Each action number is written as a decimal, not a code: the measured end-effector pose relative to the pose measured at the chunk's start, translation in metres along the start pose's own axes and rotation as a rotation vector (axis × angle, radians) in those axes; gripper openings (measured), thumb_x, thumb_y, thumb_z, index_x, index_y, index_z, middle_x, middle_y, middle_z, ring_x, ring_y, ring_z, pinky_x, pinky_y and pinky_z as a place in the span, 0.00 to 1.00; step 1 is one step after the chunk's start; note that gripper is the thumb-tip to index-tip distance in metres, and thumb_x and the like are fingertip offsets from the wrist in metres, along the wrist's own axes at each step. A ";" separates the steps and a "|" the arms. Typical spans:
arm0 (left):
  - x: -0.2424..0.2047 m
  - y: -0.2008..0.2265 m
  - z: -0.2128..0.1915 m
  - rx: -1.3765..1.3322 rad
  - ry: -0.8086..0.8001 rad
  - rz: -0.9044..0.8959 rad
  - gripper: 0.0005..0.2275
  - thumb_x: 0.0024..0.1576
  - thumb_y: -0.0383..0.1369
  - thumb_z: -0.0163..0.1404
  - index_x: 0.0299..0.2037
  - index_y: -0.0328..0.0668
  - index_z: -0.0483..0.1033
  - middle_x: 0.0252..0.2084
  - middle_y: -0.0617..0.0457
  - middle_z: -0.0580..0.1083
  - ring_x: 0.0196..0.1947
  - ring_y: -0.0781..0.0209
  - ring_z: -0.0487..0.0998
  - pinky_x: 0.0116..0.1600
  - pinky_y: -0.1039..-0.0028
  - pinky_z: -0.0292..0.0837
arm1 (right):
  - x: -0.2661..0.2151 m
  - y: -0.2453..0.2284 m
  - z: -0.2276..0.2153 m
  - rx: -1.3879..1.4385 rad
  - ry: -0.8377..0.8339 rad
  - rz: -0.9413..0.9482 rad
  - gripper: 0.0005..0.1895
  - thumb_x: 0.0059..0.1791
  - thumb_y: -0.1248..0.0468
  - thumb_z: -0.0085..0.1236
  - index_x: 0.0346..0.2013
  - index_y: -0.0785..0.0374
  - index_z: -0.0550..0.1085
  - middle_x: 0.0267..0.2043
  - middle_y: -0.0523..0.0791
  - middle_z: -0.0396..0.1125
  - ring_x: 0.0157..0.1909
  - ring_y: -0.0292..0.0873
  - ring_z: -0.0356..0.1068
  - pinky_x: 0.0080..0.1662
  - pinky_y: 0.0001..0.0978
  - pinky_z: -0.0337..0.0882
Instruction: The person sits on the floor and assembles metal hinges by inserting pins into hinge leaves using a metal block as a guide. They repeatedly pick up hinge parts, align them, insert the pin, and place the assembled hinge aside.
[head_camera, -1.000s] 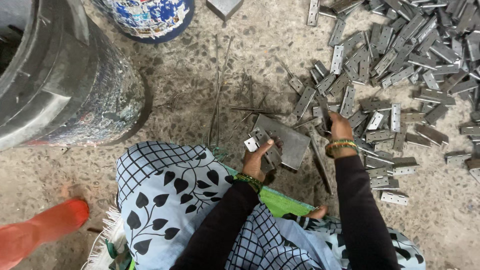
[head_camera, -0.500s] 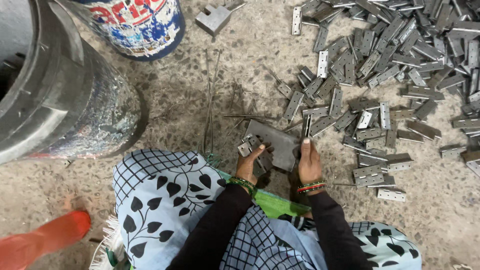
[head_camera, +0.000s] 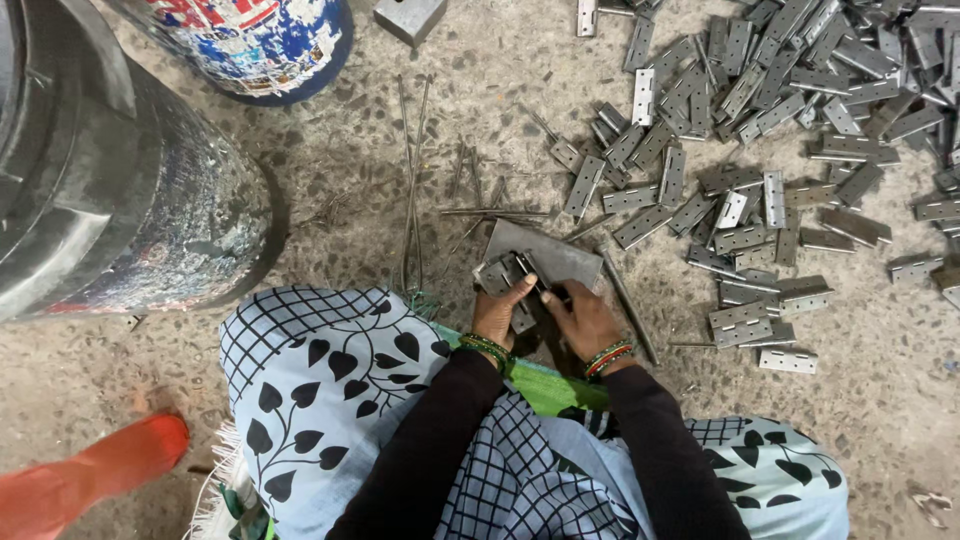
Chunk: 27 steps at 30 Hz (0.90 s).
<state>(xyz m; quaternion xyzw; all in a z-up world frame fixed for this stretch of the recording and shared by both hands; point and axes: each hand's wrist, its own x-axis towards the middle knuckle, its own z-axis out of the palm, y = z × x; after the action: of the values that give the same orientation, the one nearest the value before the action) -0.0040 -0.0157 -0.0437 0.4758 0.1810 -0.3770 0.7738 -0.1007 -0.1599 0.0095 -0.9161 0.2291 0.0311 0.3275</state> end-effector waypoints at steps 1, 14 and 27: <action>0.000 -0.001 -0.001 -0.020 -0.030 0.088 0.33 0.38 0.39 0.72 0.53 0.32 0.74 0.52 0.44 0.76 0.52 0.51 0.76 0.61 0.49 0.67 | -0.001 -0.007 -0.002 -0.009 0.041 -0.070 0.29 0.52 0.44 0.49 0.50 0.69 0.72 0.46 0.59 0.72 0.40 0.60 0.75 0.44 0.49 0.73; -0.008 0.012 0.006 -0.063 0.034 -0.138 0.33 0.43 0.37 0.68 0.60 0.43 0.70 0.60 0.49 0.72 0.62 0.50 0.69 0.58 0.47 0.65 | 0.004 -0.022 -0.020 0.075 0.189 0.123 0.23 0.56 0.51 0.48 0.55 0.63 0.77 0.34 0.55 0.73 0.29 0.51 0.72 0.35 0.45 0.72; -0.027 0.031 0.014 -0.033 0.023 -0.246 0.32 0.39 0.37 0.68 0.57 0.40 0.74 0.58 0.43 0.73 0.56 0.45 0.74 0.52 0.51 0.76 | 0.080 0.068 -0.057 -0.370 0.118 -0.003 0.18 0.54 0.61 0.54 0.59 0.53 0.76 0.63 0.47 0.68 0.58 0.51 0.70 0.58 0.48 0.72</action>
<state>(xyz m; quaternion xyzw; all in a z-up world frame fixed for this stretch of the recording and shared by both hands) 0.0009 -0.0082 -0.0009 0.4416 0.2531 -0.4604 0.7273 -0.0642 -0.2729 -0.0020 -0.9612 0.2370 0.0186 0.1398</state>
